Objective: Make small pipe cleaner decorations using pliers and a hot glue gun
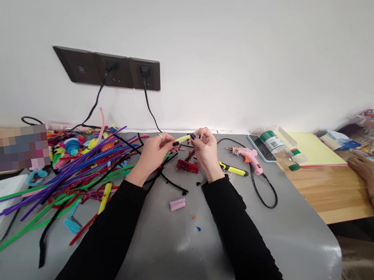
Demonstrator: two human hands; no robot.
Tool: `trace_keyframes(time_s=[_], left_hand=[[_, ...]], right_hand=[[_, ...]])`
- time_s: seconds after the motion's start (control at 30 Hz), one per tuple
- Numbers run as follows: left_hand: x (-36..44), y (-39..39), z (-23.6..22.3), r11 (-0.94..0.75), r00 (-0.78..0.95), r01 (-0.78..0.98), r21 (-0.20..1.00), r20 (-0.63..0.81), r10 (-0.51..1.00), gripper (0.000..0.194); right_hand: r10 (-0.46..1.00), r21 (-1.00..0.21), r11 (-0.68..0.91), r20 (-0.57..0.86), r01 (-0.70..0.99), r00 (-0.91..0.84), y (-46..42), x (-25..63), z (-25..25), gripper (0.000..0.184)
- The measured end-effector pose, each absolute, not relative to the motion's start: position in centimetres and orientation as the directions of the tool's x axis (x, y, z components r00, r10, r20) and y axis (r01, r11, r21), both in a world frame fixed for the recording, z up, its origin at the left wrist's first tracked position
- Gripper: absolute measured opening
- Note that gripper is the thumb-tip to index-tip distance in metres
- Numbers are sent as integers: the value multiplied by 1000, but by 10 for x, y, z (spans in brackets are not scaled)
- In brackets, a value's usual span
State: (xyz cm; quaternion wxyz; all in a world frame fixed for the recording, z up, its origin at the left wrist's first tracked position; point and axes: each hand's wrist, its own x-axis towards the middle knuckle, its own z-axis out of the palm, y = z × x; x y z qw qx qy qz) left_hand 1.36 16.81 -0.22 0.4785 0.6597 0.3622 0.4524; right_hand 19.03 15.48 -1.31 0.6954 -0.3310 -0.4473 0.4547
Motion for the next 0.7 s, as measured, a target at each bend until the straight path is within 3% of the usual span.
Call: trace_keyframes(time_s=[0.2,0.43,0.7], left_hand=[[19,170,-7,-253,271,-92,963,269,924,48],[24,164,-8,-406,107,28,914,401,910,21],[20,161,-5,-509,195,55,859,490,849,25]], right_hand=[[927,-862,373,326,-344,187,154,188,-12,50],[925,-852,378,331,-362,187,154,186,-11,47],[947,-867,313,254,-387,197,152,188,-8,40]])
